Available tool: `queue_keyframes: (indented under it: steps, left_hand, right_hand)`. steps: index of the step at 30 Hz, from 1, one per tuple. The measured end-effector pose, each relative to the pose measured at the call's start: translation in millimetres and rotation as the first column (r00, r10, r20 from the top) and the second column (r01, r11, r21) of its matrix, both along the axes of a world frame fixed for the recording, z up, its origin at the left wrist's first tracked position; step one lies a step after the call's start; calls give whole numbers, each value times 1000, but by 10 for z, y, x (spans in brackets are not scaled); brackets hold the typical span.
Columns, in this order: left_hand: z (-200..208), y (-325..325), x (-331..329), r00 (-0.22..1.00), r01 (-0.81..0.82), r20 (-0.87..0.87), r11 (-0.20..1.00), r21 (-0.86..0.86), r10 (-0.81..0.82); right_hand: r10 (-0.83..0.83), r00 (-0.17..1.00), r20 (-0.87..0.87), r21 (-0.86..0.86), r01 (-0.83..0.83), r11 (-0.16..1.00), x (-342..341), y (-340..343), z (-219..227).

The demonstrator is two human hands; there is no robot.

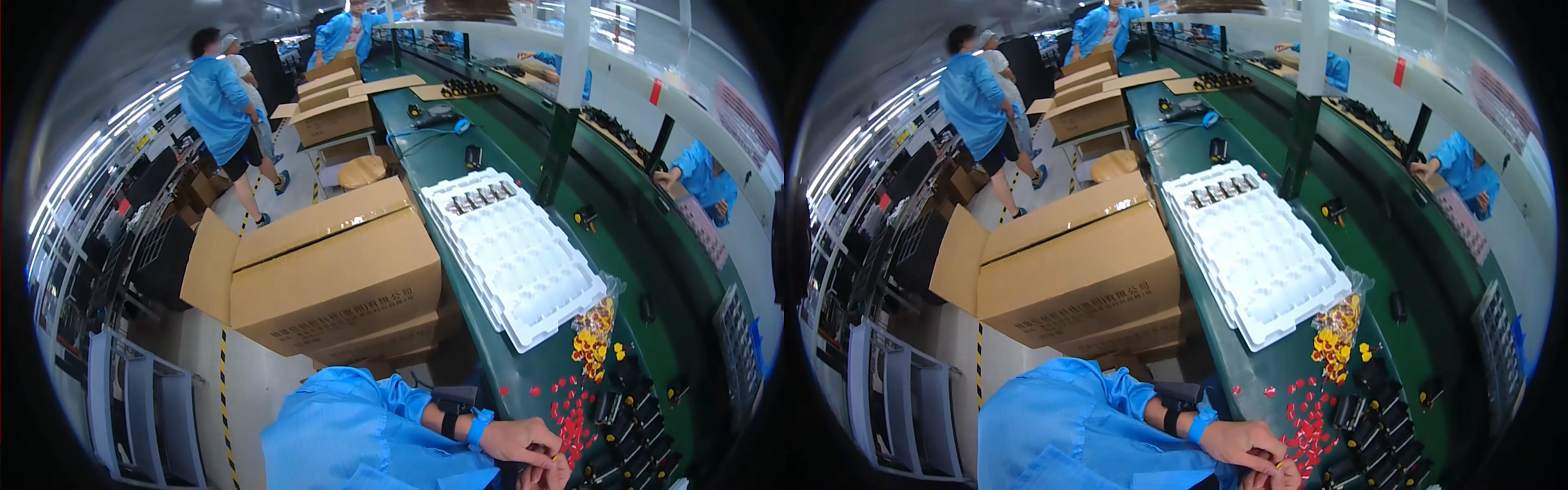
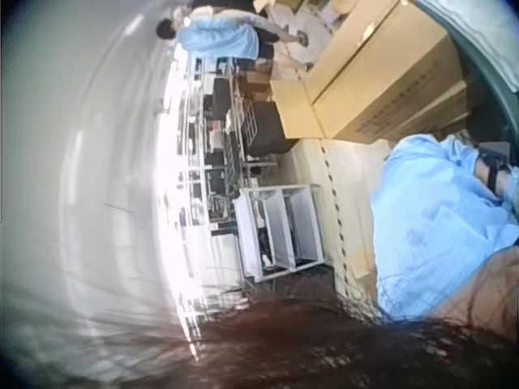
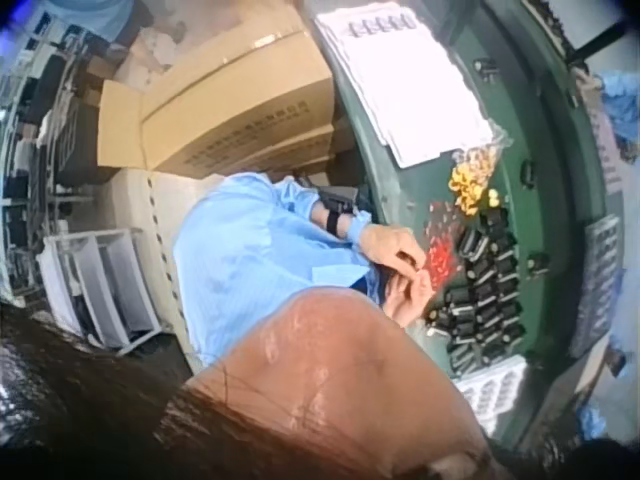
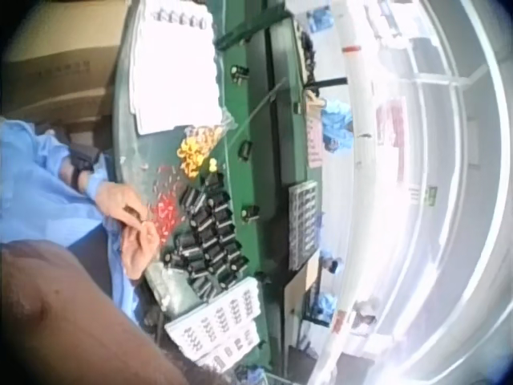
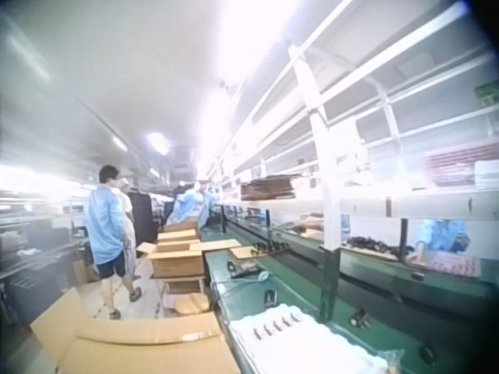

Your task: Assembling small plastic and electronic parts by inserting color-coded components into black plastic housings on a production line.

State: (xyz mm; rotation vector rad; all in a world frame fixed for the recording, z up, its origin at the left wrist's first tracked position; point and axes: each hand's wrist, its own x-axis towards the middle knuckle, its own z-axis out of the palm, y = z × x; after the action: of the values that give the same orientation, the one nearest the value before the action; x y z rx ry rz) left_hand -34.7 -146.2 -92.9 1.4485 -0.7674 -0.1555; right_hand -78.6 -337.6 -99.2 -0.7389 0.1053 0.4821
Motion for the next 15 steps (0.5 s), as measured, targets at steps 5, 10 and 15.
queue_keyframes:
  steps: [5,10,15]
  left_hand:
    - [-42,9,15,995,54,-76,995,-81,-60]
    - [-142,-79,-7,983,116,-136,990,-81,-126]
    - [-68,-124,-37,976,130,-168,989,-78,-141]
  right_hand:
    - [35,994,-99,-31,-39,999,59,114,276]
    - [-26,998,-62,-83,20,996,5,80,245]
    - [-227,974,-1,-185,223,957,-56,154,270]
